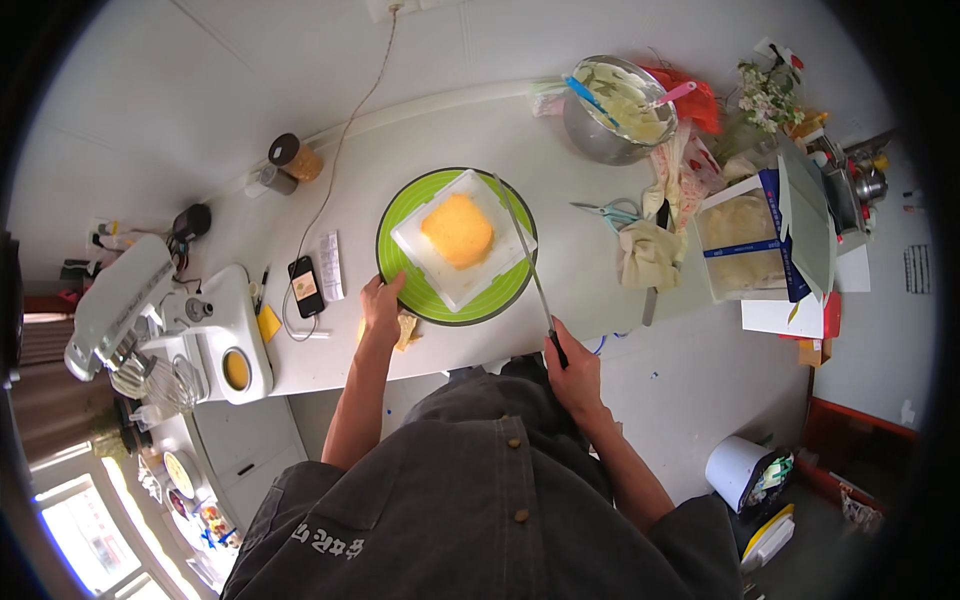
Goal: Cutting a sponge cake into a square shape and preparing a station for decorating.
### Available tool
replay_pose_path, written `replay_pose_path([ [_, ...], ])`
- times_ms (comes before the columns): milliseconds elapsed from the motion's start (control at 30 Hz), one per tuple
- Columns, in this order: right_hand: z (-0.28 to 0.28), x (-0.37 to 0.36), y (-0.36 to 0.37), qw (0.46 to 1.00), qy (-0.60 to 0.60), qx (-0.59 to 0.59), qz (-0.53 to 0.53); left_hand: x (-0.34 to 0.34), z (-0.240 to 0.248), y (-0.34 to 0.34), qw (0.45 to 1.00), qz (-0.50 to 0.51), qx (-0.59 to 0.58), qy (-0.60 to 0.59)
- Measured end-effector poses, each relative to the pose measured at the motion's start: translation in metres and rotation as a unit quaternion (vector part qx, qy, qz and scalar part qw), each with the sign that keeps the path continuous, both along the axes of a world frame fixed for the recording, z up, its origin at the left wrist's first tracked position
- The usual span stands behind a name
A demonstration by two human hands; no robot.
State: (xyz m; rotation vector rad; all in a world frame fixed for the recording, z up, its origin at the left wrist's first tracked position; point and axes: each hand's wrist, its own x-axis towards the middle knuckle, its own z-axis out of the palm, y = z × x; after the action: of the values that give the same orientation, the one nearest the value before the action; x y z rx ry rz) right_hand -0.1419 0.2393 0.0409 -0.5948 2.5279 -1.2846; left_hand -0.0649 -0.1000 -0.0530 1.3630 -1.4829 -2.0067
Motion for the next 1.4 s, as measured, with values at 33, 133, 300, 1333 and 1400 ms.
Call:
replay_pose_path([
  [33, -0.001, 0.0, 0.001, 1.0, 0.01, 0.006, 0.0, 0.0, 0.001, 0.005, 1.0, -0.007, -0.001, 0.001],
  [133, 0.005, 0.004, 0.001, 1.0, 0.016, 0.011, -0.024, 0.01, 0.012, 0.025, 0.995, -0.014, 0.092, -0.033],
  [300, 0.002, 0.005, -0.013, 0.992, 0.124, 0.019, -0.005, 0.019, 0.024, 0.043, 0.986, -0.007, 0.158, 0.046],
  [1333, 0.017, -0.011, -0.043, 0.988, 0.079, 0.077, 0.104, -0.098, 0.076, 0.06, 0.684, -0.262, -0.68, -0.038],
  [1400, 0.017, -0.013, -0.041, 0.989, 0.08, 0.069, 0.104, -0.1, 0.072, 0.062, 0.685, -0.262, -0.679, -0.043],
])
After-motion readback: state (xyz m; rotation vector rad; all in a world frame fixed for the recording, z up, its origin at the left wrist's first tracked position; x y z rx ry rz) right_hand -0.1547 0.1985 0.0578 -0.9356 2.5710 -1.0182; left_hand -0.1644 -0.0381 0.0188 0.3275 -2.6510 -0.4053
